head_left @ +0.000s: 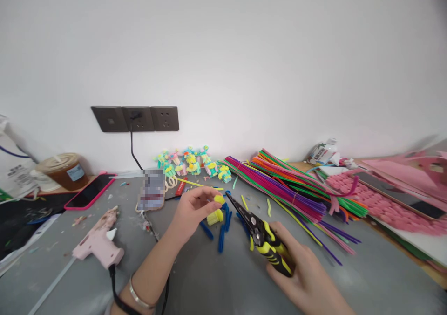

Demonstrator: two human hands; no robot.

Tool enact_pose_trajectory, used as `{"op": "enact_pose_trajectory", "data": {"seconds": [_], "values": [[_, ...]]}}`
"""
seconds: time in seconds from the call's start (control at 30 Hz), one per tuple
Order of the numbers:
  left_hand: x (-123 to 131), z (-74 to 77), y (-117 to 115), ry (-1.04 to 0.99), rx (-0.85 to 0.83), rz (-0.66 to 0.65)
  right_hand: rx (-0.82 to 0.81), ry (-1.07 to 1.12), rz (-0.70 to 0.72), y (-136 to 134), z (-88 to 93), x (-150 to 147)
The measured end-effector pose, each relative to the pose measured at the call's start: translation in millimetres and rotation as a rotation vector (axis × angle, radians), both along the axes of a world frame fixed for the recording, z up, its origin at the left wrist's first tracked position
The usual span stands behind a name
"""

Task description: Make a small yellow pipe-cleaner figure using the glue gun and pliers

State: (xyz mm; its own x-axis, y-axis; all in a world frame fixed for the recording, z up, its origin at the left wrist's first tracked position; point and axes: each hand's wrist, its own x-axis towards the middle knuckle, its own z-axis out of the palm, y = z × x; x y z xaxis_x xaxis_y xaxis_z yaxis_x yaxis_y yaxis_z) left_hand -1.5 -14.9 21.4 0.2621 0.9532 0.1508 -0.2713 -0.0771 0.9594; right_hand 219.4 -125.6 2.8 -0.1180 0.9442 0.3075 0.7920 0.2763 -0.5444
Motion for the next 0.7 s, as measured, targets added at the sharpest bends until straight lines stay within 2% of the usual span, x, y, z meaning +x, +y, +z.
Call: {"op": "enact_pose_trajectory", "data": {"seconds": [0.13, 0.33, 0.53, 0.6, 0.7], "values": [[-0.1, 0.4, -0.3, 0.004, 0.016, 0.025, -0.056, 0.016, -0.03, 4.2, -0.2, 6.0], [-0.3, -1.9, 1.4, 0.01, 0.025, 0.028, -0.107, -0.099, -0.254, 25.0, 1.6, 35.8], [-1.9, -9.5, 4.9, 0.077, 0.081, 0.04, -0.093, -0.412, -0.267, 57.4, -19.4, 57.4], [-2.5, -11.1, 4.9, 0.114, 0.114, 0.048, -0.071, -0.419, -0.246, 66.7, -28.9, 59.2], [-3.1, -12.0, 3.9, 0.161, 0.16, 0.063, 0.019, -0.312, -0.162, 77.7, -35.0, 57.0]]}}
